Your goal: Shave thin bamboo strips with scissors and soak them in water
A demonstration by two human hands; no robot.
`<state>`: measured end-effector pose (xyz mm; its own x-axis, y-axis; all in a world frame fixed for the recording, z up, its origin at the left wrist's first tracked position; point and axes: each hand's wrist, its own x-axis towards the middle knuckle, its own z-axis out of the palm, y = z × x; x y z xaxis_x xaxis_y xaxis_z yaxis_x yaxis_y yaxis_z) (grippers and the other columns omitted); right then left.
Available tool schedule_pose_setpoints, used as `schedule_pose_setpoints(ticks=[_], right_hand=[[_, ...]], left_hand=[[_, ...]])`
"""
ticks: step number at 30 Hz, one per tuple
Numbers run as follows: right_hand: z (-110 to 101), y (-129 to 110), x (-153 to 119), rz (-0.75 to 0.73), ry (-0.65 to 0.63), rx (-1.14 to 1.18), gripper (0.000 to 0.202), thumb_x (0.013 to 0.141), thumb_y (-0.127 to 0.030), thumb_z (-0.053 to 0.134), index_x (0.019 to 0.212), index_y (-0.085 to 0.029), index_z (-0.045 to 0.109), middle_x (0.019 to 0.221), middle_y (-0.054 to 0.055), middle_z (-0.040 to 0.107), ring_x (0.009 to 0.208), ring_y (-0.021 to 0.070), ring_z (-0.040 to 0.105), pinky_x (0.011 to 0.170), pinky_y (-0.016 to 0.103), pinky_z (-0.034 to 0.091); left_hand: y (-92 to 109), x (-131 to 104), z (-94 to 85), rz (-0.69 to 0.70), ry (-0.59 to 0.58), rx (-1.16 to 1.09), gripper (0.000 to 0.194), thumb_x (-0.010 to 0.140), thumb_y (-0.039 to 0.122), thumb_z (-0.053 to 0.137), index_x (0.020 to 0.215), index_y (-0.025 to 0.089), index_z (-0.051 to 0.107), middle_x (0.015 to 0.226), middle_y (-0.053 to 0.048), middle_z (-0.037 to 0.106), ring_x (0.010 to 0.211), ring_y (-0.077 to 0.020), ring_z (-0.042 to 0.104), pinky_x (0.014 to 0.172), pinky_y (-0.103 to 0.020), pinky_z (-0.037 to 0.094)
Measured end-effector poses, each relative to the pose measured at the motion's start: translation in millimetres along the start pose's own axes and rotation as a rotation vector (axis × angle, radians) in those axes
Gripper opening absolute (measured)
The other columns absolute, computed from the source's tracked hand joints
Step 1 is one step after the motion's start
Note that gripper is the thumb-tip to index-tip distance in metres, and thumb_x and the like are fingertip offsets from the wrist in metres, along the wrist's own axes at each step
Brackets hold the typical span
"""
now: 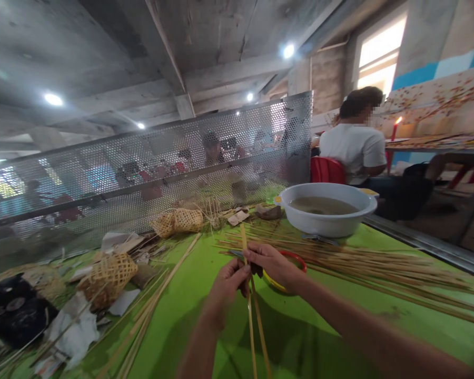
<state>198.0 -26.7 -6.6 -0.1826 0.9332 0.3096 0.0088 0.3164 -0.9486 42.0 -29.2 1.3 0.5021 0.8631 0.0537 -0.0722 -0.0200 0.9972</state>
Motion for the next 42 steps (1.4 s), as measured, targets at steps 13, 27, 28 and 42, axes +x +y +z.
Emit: schedule_pose_setpoints(ticks=[13,27,28,42], right_hand=[[-8,-14,-4,0.006,-0.027,0.018,0.042,0.087,-0.052,0.056,0.062,-0.019,0.047,0.057,-0.004,0.045,0.053,0.0103,0.045,0.052,0.024,0.035],[1,5,2,0.005,0.075,-0.029,0.048,0.082,-0.064,0.057,0.065,-0.020,0.050,0.056,-0.003,0.050,0.049,0.0101,0.043,0.048,0.024,0.032],[2,4,2,-0.004,0.093,-0.048,0.048,0.082,-0.063,0.057,0.064,-0.020,0.050,0.056,-0.003,0.050,0.049,0.0103,0.043,0.048,0.024,0.032],[3,13,-3,0.031,0.033,-0.155,0.043,0.083,-0.060,0.058,0.069,-0.020,0.054,0.058,-0.001,0.055,0.050,0.0117,0.047,0.047,0.025,0.035]], left_hand=[[1,3,-11.0,0.074,0.050,-0.137,0.019,0.080,0.031,0.058,0.066,0.020,0.049,0.056,0.005,0.043,0.051,-0.0102,0.037,0.060,-0.026,0.043],[-12,13,-7.7,0.031,0.093,-0.029,0.037,0.069,0.048,0.076,0.074,0.016,0.059,0.061,0.003,0.054,0.050,-0.0076,0.043,0.048,-0.021,0.034],[-12,13,-6.1,0.017,0.080,-0.020,0.037,0.068,0.049,0.076,0.074,0.016,0.059,0.061,0.003,0.055,0.049,-0.0076,0.044,0.048,-0.021,0.033],[-9,6,-6.6,-0.002,0.053,-0.063,0.017,0.070,0.031,0.070,0.070,0.016,0.063,0.064,-0.004,0.061,0.048,-0.0102,0.044,0.050,-0.029,0.031]])
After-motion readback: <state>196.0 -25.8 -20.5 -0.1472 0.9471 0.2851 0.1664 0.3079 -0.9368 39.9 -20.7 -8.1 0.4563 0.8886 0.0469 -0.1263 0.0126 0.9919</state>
